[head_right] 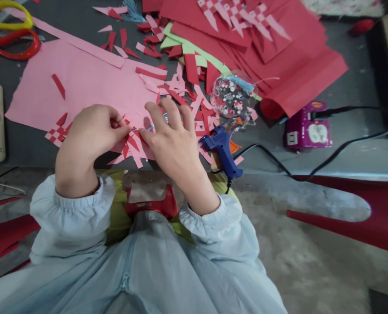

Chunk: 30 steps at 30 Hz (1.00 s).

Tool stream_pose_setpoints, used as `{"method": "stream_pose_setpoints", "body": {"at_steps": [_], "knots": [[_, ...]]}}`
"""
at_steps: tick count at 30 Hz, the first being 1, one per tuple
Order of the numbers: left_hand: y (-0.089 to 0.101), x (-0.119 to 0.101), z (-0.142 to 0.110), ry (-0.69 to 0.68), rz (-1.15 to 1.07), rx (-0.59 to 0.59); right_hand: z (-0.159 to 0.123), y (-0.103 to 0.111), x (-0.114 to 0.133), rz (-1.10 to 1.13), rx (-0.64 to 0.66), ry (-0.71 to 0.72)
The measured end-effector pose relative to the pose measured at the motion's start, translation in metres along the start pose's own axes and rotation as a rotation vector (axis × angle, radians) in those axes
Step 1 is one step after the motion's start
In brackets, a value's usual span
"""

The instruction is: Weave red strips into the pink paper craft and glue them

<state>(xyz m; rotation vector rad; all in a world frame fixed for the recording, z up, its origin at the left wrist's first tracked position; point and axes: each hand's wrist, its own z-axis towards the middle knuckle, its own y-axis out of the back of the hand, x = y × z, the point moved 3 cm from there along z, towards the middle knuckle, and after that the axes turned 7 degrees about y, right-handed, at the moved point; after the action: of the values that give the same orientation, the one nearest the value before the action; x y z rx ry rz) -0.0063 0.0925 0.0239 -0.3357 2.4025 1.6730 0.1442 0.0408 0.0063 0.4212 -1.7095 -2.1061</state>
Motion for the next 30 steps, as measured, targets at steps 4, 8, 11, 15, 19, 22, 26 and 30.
{"method": "stream_pose_setpoints", "body": {"at_steps": [4, 8, 11, 15, 19, 22, 26, 30], "knots": [[0.0008, -0.0009, -0.0025, -0.021, -0.004, -0.019, -0.0009, 0.0011, 0.0042, -0.031, -0.002, 0.023], [0.0020, -0.0002, -0.0028, -0.012, -0.054, -0.007, -0.0004, 0.0015, 0.0052, -0.028, 0.006, 0.017], [0.0039, 0.0004, -0.0025, -0.023, -0.071, 0.013, 0.0003, 0.0015, 0.0050, -0.021, 0.022, 0.008], [0.0068, 0.0016, -0.0026, -0.004, -0.076, 0.014, 0.0009, 0.0022, 0.0051, -0.022, 0.028, 0.011], [0.0077, 0.0011, -0.0043, 0.004, -0.096, 0.028, 0.0014, 0.0029, 0.0055, -0.026, 0.024, 0.010], [0.0060, 0.0009, -0.0036, 0.009, -0.121, 0.036, 0.0014, 0.0023, 0.0051, -0.022, 0.017, 0.006], [0.0025, 0.0026, 0.0002, 0.050, -0.130, 0.011, 0.0004, -0.0002, 0.0036, -0.009, -0.001, 0.012], [0.0011, 0.0027, 0.0013, 0.039, -0.129, 0.001, -0.0004, -0.0026, 0.0031, -0.009, -0.013, 0.013]]}}
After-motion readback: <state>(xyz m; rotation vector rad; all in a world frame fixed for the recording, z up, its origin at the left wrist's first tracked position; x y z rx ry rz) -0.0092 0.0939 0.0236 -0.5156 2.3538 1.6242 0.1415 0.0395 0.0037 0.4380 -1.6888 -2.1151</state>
